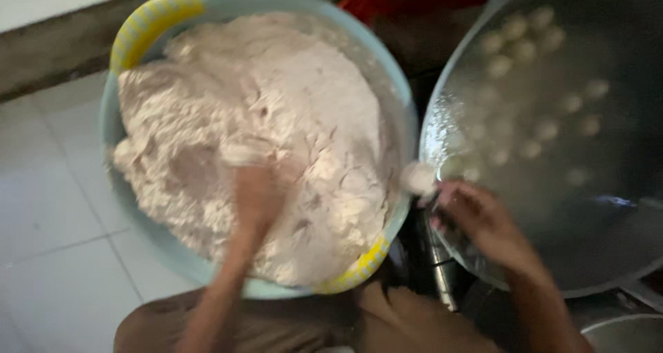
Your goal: The person scoops dough from a large basin using a spoon and drops small portions into a pot of boiling water. The process is repeated continuously throughout the clip.
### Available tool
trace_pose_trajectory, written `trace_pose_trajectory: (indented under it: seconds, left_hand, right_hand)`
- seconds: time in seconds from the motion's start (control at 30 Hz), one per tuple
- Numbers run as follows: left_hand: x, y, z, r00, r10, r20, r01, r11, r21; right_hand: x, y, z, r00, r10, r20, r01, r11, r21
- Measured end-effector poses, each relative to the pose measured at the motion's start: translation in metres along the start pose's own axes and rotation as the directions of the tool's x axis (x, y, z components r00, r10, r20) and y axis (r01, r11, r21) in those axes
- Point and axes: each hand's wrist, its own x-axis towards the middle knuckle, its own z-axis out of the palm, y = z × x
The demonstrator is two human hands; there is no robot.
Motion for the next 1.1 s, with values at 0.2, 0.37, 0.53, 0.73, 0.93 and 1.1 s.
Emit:
trace_pose_trajectory:
  seconds: [0.2, 0.37, 0.53, 0.73, 0.93, 1.1]
  left_hand:
    - [0.058, -0.123, -0.019, 0.869, 0.128, -0.478, -0.100, 0.991, 0.084]
    - [0.048, -0.093, 0.049, 0.982, -0.156, -0.108, 0.125, 0.960, -0.251]
    - [-0.025, 0.029, 0.088, 0.949, 0.226, 0.220, -0.186, 0.964, -0.188]
    - [-0.076, 0.054, 0.050, 0.978, 0.184, 0.098, -0.105, 0.842, -0.530]
    - [-0.079, 0.056, 0.051, 0.878, 0.238, -0.415, -0.437, 0.752, -0.494]
    - [-0.080, 0.065, 0.047, 0.992, 0.113, -0.061, -0.121, 0.663, -0.739]
  right_hand:
    - [0.066, -0.009, -0.061, 0.815, -0.471, -0.337, 0.122, 0.708, -0.695]
    - [0.080, -0.002, -0.063, 0.776, -0.578, -0.253, 0.113, 0.521, -0.846]
    - [0.064, -0.007, -0.059, 0.732, -0.639, -0.238, 0.203, 0.537, -0.819]
    - [0.008, -0.004, -0.019, 0.652, -0.717, -0.247, 0.367, 0.584, -0.724]
    - [-0.035, -0.019, 0.057, 0.679, -0.724, -0.120, 0.484, 0.564, -0.669]
    - [-0.039, -0.020, 0.087, 0.685, -0.722, -0.097, 0.552, 0.601, -0.578]
